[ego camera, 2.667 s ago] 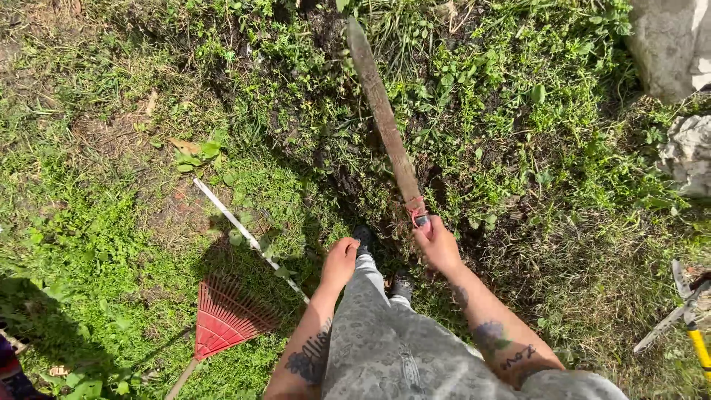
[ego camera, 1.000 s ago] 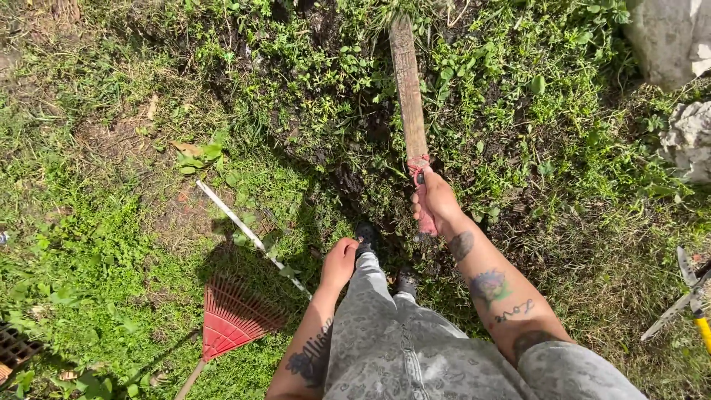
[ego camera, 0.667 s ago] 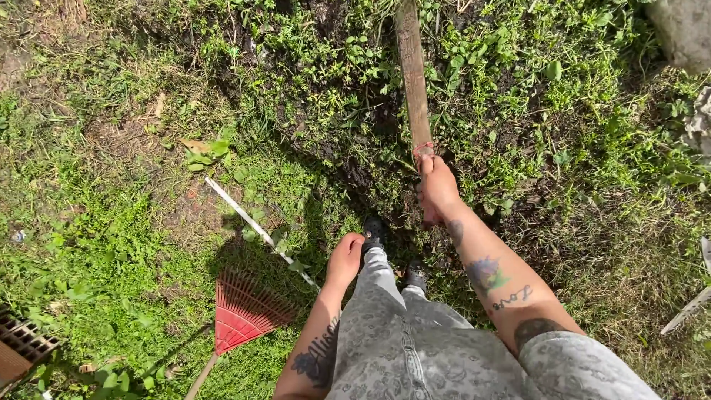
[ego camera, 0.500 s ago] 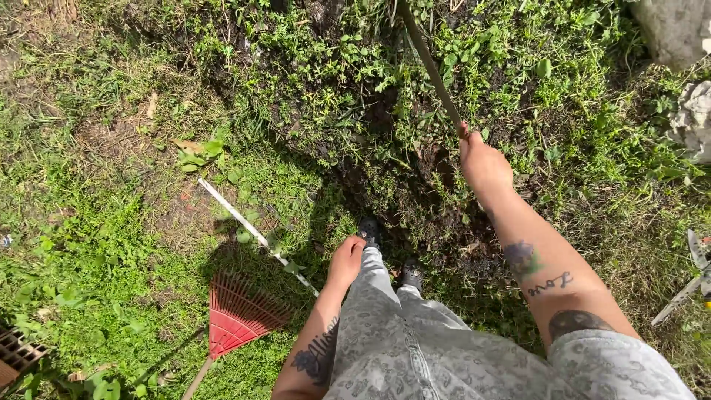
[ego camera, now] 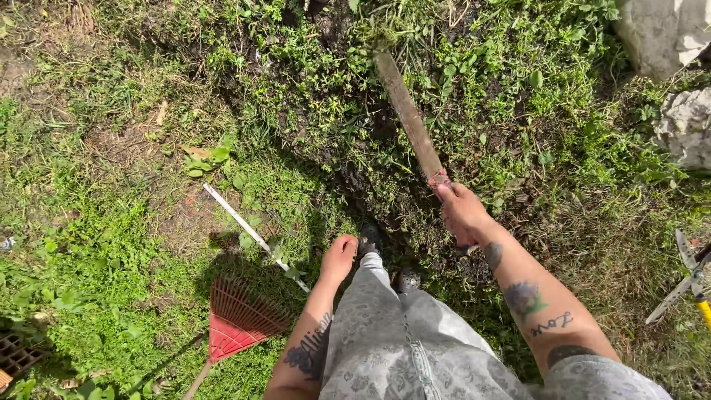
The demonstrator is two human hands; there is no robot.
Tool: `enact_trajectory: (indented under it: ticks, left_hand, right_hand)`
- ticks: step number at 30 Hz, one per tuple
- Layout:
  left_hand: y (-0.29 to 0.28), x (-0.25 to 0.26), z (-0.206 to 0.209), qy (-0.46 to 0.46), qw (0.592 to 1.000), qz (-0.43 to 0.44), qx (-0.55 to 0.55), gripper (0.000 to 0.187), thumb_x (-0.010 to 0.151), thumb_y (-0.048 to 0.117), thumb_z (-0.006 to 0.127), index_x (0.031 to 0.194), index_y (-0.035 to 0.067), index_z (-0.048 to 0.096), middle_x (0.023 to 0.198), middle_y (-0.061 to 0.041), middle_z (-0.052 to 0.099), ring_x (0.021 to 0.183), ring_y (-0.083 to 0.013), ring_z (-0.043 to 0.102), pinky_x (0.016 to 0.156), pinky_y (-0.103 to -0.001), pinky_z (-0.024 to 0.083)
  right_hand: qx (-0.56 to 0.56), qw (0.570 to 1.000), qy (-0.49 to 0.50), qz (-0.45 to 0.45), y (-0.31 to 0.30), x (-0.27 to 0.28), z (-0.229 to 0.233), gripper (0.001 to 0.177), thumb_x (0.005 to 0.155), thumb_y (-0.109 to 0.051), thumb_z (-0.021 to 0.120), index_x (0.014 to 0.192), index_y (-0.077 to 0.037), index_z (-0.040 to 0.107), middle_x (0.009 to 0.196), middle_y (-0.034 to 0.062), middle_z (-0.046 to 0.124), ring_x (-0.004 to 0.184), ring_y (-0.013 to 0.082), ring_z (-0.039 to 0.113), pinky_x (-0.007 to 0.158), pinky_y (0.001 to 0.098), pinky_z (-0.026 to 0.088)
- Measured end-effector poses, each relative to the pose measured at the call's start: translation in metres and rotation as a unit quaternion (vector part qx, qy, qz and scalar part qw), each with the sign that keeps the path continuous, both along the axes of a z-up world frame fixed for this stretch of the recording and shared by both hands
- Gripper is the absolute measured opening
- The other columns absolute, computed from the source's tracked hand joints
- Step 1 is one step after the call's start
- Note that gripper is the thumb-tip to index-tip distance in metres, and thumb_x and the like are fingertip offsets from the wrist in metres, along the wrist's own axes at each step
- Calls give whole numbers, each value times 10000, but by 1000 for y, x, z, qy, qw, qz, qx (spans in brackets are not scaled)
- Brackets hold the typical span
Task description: The person uses a long-bladed tool to cut and loosen weeds in a grassy area. They repeatedly strike and scrape the ground, then pull up clumps of weeds by hand and place them aside.
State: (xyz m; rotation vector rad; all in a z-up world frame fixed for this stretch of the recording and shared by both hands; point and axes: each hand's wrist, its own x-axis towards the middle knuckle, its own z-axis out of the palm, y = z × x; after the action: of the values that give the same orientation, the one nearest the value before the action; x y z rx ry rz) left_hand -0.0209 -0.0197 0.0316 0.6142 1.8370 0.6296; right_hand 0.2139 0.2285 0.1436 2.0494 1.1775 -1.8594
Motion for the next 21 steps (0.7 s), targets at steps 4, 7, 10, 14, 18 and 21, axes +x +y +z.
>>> enact_trajectory:
  ticks: [4,7,10,14,18,21]
  left_hand:
    - [-17,-7,-9,-4,999,39,-4,297,974,315,593,1154,104,699,1046,-106,749,936,-287,732,847,-367,548]
    - [-36,0,-3,9,999,27,-26,285,984,311,584,1109,97,723,1022,-123,768,947,-281,739,858,-367,551]
    - [-53,8,19,43,998,21,27,279,973,288,582,1106,80,711,1082,-129,750,1006,-292,710,884,-380,531]
    - [-108,9,31,67,998,12,-11,316,1011,328,577,1163,66,665,1101,-159,729,1013,-333,694,870,-404,528]
    - [-145,-5,53,112,989,95,-2,327,1000,331,597,1172,64,675,1112,-160,735,1038,-331,702,889,-389,525]
    - [-156,1,80,158,984,78,12,312,1030,294,541,1174,71,706,1093,-159,751,1018,-330,727,904,-377,540]
  right_hand:
    - [48,991,-79,92,-51,35,11,481,974,-385,597,1367,-116,527,834,105,669,650,219,637,599,386,527]
    - [103,961,-147,211,-79,66,12,572,929,-340,628,1436,-117,481,984,154,741,838,313,714,779,438,562]
    - [129,928,-194,291,-96,88,22,592,939,-347,611,1459,-104,466,1108,193,737,1005,391,705,907,482,537]
    - [163,907,-226,317,-126,130,20,536,977,-396,590,1408,-78,557,1170,258,703,1089,441,668,956,504,519]
    - [178,920,-147,316,-151,168,4,467,1069,-415,507,1310,-38,641,1099,256,724,1028,441,694,942,509,540]
    - [338,860,-115,365,-183,178,1,754,774,-289,691,1433,28,508,980,304,679,929,472,648,790,515,520]
